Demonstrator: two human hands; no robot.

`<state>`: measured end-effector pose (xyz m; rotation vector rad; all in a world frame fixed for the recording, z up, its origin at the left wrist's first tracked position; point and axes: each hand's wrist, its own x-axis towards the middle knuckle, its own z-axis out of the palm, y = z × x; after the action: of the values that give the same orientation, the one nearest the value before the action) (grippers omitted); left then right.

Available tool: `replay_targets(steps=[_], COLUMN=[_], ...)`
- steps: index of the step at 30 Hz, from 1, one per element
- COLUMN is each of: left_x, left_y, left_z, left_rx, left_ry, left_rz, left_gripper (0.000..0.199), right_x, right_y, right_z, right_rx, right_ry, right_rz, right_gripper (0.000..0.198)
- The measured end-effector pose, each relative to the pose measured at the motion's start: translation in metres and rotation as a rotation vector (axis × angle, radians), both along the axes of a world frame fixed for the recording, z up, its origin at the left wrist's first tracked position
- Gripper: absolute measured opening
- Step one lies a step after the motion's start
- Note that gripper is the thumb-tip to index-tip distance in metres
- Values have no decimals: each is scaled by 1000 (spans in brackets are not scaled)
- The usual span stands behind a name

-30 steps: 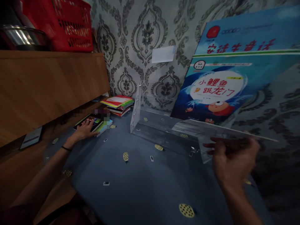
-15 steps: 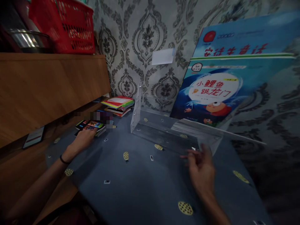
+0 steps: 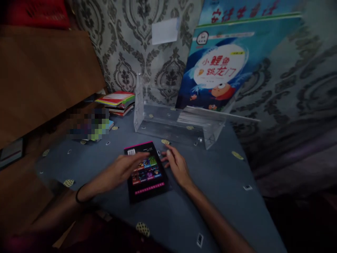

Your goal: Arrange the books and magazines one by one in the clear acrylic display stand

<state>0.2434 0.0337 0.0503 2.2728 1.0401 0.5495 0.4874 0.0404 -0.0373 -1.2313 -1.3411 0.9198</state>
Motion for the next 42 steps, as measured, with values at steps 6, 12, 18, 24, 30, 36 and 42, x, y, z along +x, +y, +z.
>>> replay_targets(steps=[6, 12, 18, 24, 30, 36, 42], left_x=[-31, -34, -15, 0, 20, 48, 46], left_y=[41, 39, 7, -29, -34, -34, -26], left_z=[-38, -30, 3, 9, -11, -52, -63], left_rx=[120, 161, 134, 7, 259, 454, 486], left_ry=[403, 559, 967, 968, 755, 453, 483], left_rz=[160, 75, 74, -90, -60, -243, -174], left_gripper=[43, 39, 34, 35, 21, 37, 47], right_x=[5, 7, 26, 38, 15, -15, -15], right_y=[-5, -4, 0, 0, -14, -33, -33], right_z=[-1, -3, 3, 8, 10, 10, 8], right_rx=[31, 30, 77, 147, 307, 374, 374], right_ry=[-38, -58, -247, -527, -668, -702, -695], right_rz=[4, 3, -84, -202, -97, 66, 90], right_gripper=[41, 39, 35, 30, 33, 39, 38])
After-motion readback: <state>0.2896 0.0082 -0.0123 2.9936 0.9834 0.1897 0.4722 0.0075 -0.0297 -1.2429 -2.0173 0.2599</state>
